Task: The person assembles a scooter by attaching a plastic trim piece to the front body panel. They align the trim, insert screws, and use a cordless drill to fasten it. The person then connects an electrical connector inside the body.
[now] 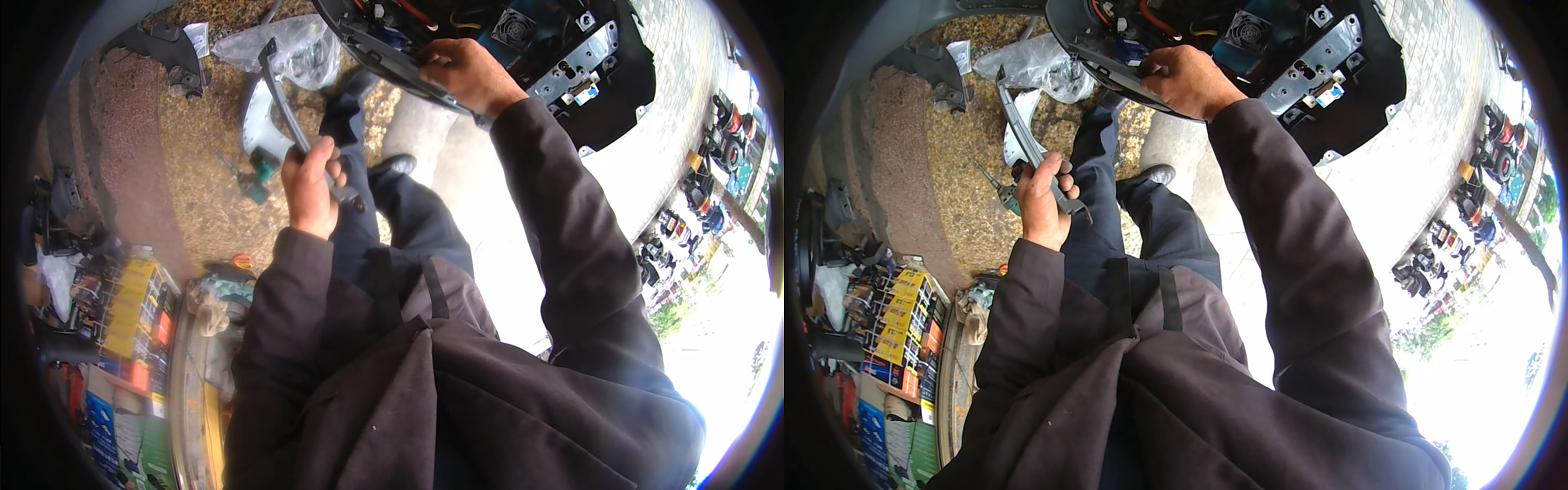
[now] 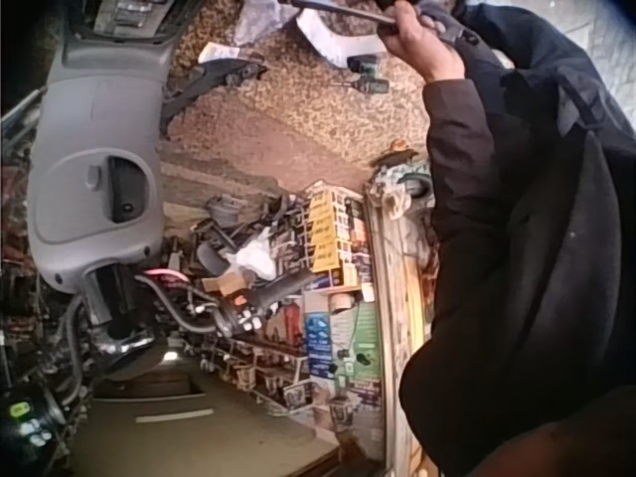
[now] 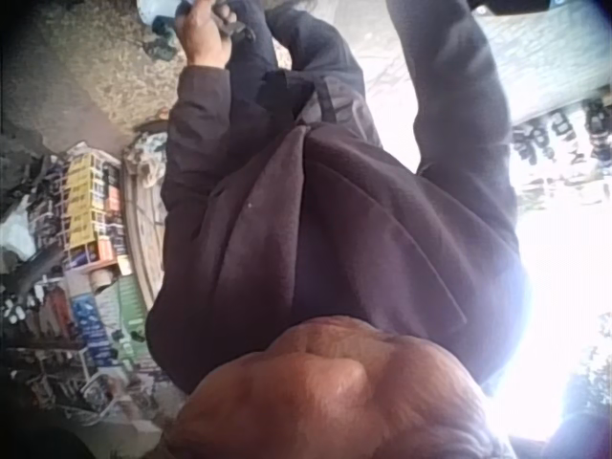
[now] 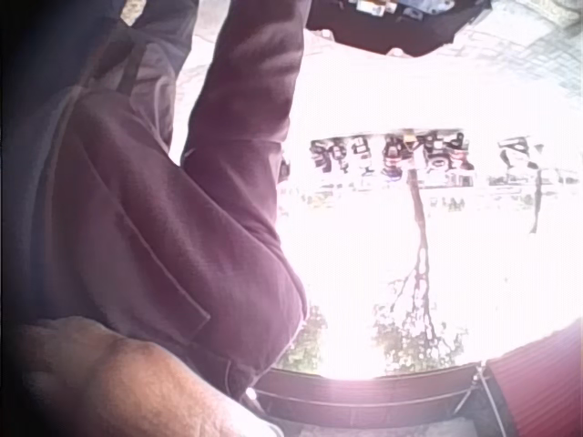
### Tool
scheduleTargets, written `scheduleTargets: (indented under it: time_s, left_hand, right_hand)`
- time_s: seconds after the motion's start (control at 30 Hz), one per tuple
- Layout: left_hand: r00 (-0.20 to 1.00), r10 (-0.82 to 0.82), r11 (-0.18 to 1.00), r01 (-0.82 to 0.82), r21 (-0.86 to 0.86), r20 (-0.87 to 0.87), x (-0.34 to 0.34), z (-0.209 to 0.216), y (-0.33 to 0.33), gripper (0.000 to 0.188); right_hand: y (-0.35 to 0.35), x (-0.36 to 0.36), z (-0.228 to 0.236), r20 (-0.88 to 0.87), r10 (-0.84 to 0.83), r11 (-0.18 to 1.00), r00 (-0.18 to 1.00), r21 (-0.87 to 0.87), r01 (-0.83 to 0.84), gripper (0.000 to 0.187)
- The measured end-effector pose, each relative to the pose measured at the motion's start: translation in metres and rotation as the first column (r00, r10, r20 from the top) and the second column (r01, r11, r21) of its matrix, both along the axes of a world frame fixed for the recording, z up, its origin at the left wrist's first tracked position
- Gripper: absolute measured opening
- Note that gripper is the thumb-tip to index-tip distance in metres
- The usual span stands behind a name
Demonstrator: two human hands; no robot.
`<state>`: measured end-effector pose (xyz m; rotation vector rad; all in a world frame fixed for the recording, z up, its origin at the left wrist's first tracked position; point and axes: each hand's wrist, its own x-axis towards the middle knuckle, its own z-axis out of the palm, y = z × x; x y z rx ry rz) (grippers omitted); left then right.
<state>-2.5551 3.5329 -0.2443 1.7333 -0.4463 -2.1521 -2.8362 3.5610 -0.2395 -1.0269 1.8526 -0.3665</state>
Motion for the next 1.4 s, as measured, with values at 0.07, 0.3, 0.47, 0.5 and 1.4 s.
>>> scheduleTargets:
  time_s: [0.07,0.3,0.47,0.5,1.4]
  left_hand:
    - [1.0,-0.001,1.0,0.001,0.001,-0.009,-0.001,0.0,0.0,0.017]
    - [1.0,-0.006,1.0,0.006,-0.01,-0.003,-0.004,0.002,-0.001,0.018]
    - [1.0,-0.018,1.0,0.019,-0.011,0.016,-0.011,0.006,-0.006,0.017]
    - [0.999,-0.025,1.0,0.025,-0.014,0.02,-0.015,0.006,-0.008,0.017]
    - [0.966,-0.195,0.967,0.218,-0.129,0.169,-0.11,-0.026,-0.101,0.018]
  right_hand:
    - [0.003,0.0,0.0,0.02,0.0,1.0,1.0,-0.004,0.0,0.031]
    - [0.02,0.011,-0.008,-0.143,0.035,0.996,0.989,-0.071,-0.046,0.029]
    - [0.031,0.027,-0.006,-0.157,-0.074,0.967,0.985,-0.253,0.032,0.025]
    - [0.033,0.03,-0.005,-0.147,-0.095,0.964,0.984,-0.262,0.054,0.024]
    - [0.024,0.03,0.008,-0.144,-0.152,0.985,0.978,-0.099,0.138,0.041]
